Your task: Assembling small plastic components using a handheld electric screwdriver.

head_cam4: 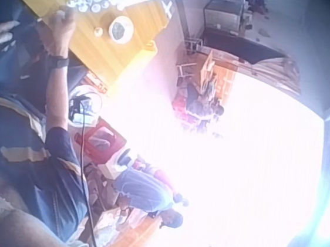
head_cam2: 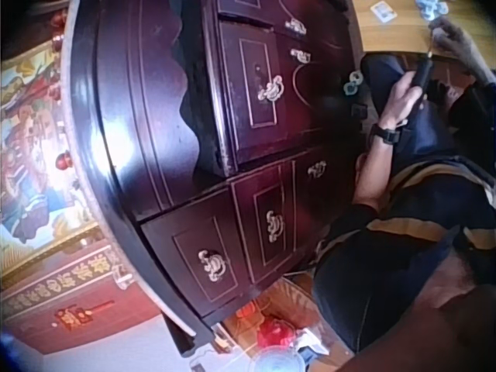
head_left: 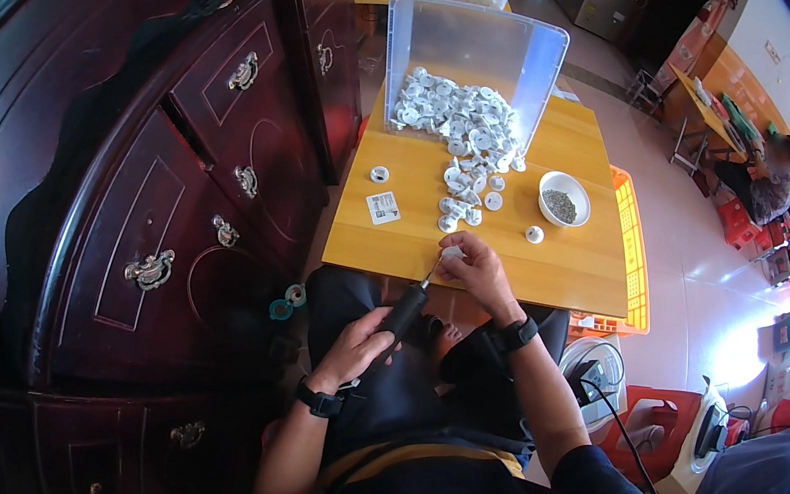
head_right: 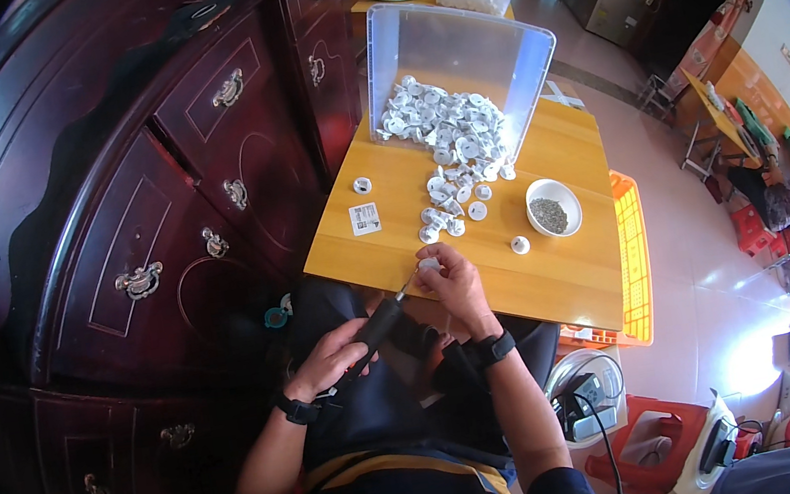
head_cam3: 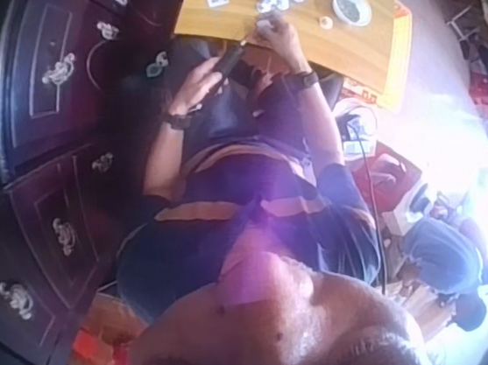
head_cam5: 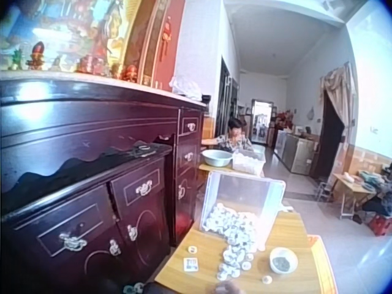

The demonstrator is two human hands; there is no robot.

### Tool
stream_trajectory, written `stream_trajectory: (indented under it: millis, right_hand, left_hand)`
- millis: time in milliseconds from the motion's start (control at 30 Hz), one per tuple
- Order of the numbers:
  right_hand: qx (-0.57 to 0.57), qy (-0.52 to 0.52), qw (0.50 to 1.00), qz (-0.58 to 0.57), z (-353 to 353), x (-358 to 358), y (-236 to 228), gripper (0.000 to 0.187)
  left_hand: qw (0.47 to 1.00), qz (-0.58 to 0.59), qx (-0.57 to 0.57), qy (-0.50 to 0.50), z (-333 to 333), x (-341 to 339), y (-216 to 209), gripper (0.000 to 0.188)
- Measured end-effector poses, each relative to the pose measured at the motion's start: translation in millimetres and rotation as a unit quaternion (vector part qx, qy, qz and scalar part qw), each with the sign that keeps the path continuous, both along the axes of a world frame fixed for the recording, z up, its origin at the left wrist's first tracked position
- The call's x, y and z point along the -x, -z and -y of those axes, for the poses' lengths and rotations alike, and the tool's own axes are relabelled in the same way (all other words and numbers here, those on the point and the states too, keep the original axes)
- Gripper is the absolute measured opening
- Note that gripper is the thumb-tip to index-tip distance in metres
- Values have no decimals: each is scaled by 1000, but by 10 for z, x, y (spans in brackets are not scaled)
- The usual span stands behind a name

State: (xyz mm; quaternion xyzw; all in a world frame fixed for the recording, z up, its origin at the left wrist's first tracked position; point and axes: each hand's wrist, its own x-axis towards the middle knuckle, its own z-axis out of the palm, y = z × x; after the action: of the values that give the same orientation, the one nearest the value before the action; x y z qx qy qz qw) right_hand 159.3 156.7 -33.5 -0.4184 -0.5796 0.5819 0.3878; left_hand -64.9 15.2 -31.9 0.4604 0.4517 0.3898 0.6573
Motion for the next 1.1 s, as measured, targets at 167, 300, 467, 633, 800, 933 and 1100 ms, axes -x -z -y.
stream_trajectory:
  millis: [167, 300, 467, 633, 800, 933, 1100]
  right_hand:
    - [22, 14, 999, 25, 8, 8, 49, 17]
    - [8, 20, 999, 42, 23, 24, 40, 16]
    - [-4, 41, 998, 55, 49, 49, 49, 19]
    - [-13, 64, 997, 38, 64, 56, 71, 22]
    - [-30, 60, 995, 71, 83, 48, 42, 24]
    - [-42, 62, 994, 78, 87, 42, 47, 25]
    - [-43, 66, 995, 67, 78, 40, 96, 24]
  left_hand:
    - [1000, -14, 4, -8, -16, -24, -12, 39]
    - [1000, -23, 2, -10, -24, -41, -33, 39]
    - [999, -29, 6, -15, -29, -49, -18, 38]
    - [999, -35, 3, -13, -34, -56, -33, 38]
    - [999, -41, -3, -10, -32, -54, -20, 38]
    - [999, -42, -5, -14, -28, -59, 19, 38]
    - [999, -41, -8, -16, -25, -60, 8, 38]
